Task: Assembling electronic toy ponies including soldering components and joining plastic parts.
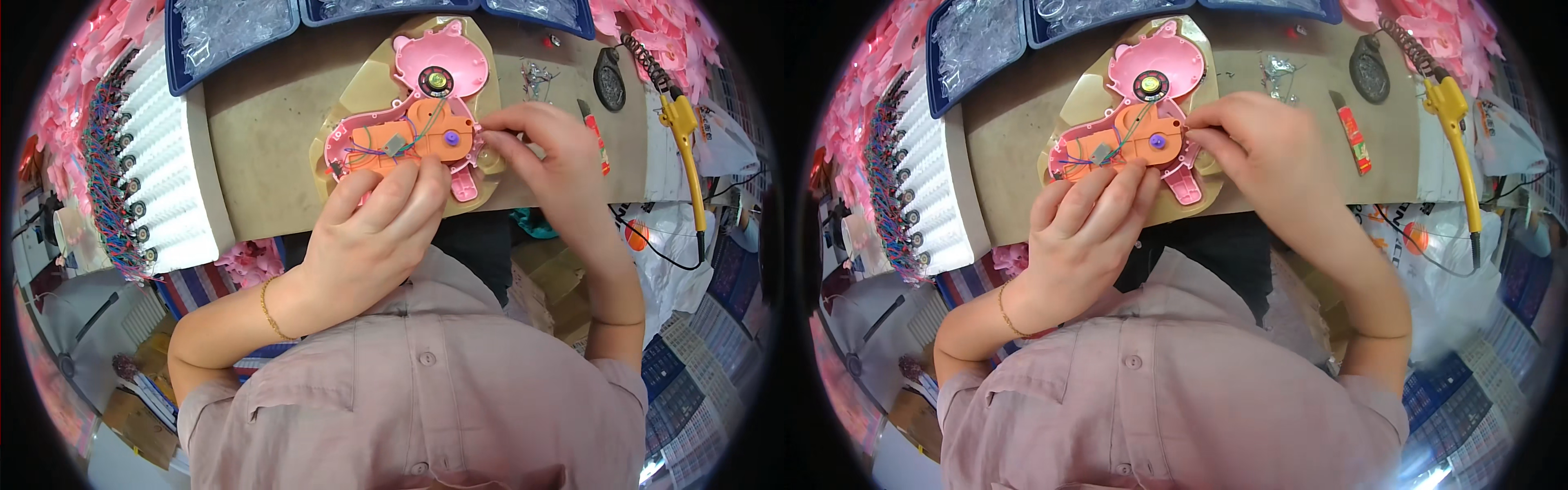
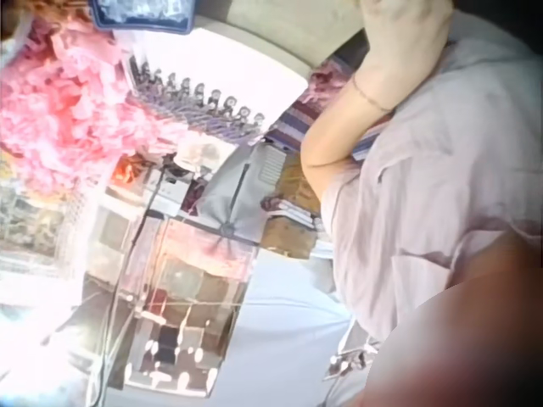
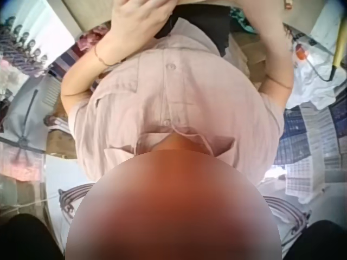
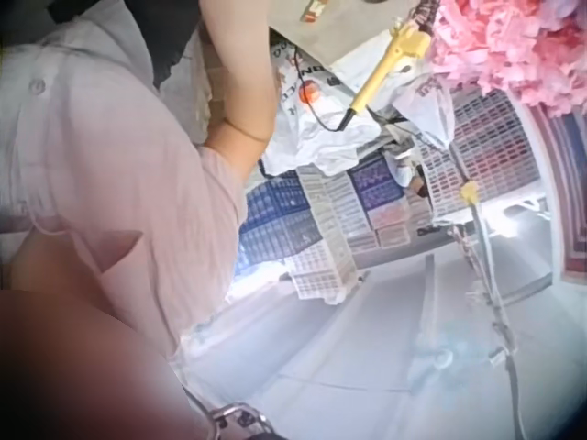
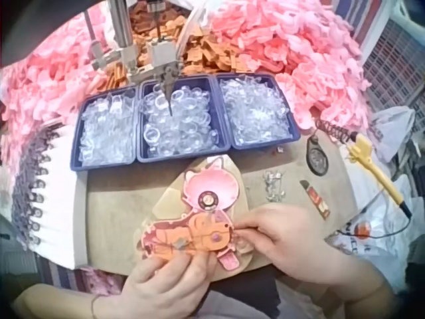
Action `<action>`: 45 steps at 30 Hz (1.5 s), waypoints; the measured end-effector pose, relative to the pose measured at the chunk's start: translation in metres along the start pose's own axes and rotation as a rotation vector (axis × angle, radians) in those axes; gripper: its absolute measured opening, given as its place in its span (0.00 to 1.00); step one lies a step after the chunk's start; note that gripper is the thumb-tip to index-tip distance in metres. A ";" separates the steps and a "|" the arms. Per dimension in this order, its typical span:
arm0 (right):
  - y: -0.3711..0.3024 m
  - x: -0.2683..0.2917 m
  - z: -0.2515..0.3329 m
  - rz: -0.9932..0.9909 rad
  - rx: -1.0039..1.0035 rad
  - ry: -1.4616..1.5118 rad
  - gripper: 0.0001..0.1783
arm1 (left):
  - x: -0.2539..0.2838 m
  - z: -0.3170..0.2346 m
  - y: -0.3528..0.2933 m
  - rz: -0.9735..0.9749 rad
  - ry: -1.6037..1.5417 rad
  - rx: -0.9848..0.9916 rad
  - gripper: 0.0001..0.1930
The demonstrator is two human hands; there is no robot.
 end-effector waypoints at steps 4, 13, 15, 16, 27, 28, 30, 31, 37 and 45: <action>-0.008 -0.005 0.009 -0.032 0.237 -0.234 0.07 | 0.001 0.000 0.000 0.029 -0.020 0.000 0.21; -0.001 -0.004 0.016 0.034 0.280 -0.342 0.07 | -0.002 0.000 -0.004 0.011 -0.055 0.020 0.22; -0.002 -0.004 0.016 0.033 0.270 -0.330 0.07 | -0.002 -0.001 -0.005 0.011 -0.059 0.023 0.22; -0.001 -0.004 0.016 0.038 0.271 -0.329 0.07 | -0.003 -0.001 -0.005 0.015 -0.056 0.024 0.22; 0.032 0.005 -0.008 0.253 0.045 0.107 0.07 | -0.004 0.003 0.002 0.020 -0.058 -0.006 0.22; 0.036 0.011 -0.009 0.104 0.061 0.056 0.08 | -0.002 0.001 -0.001 0.023 -0.067 -0.032 0.23; 0.046 0.007 -0.004 0.082 0.116 -0.032 0.08 | 0.003 0.000 -0.004 0.021 -0.134 -0.051 0.20; 0.059 0.007 -0.001 0.044 0.156 -0.126 0.09 | 0.004 0.005 -0.002 0.017 -0.210 -0.090 0.19; 0.092 -0.012 -0.001 0.306 0.194 -0.109 0.07 | -0.002 0.013 -0.014 -0.050 -0.234 -0.044 0.20; 0.171 -0.007 -0.033 0.116 0.408 -0.690 0.09 | 0.029 0.034 -0.006 0.090 -0.510 -0.016 0.28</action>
Point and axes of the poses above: each hand's wrist, its own y-axis towards the middle knuckle, its own x-axis out of the back of the hand, z = x × y, the point moved 6 cm from there along y, towards the middle knuckle, and after that the axes turned 7 degrees about x, right-handed, at the moved point
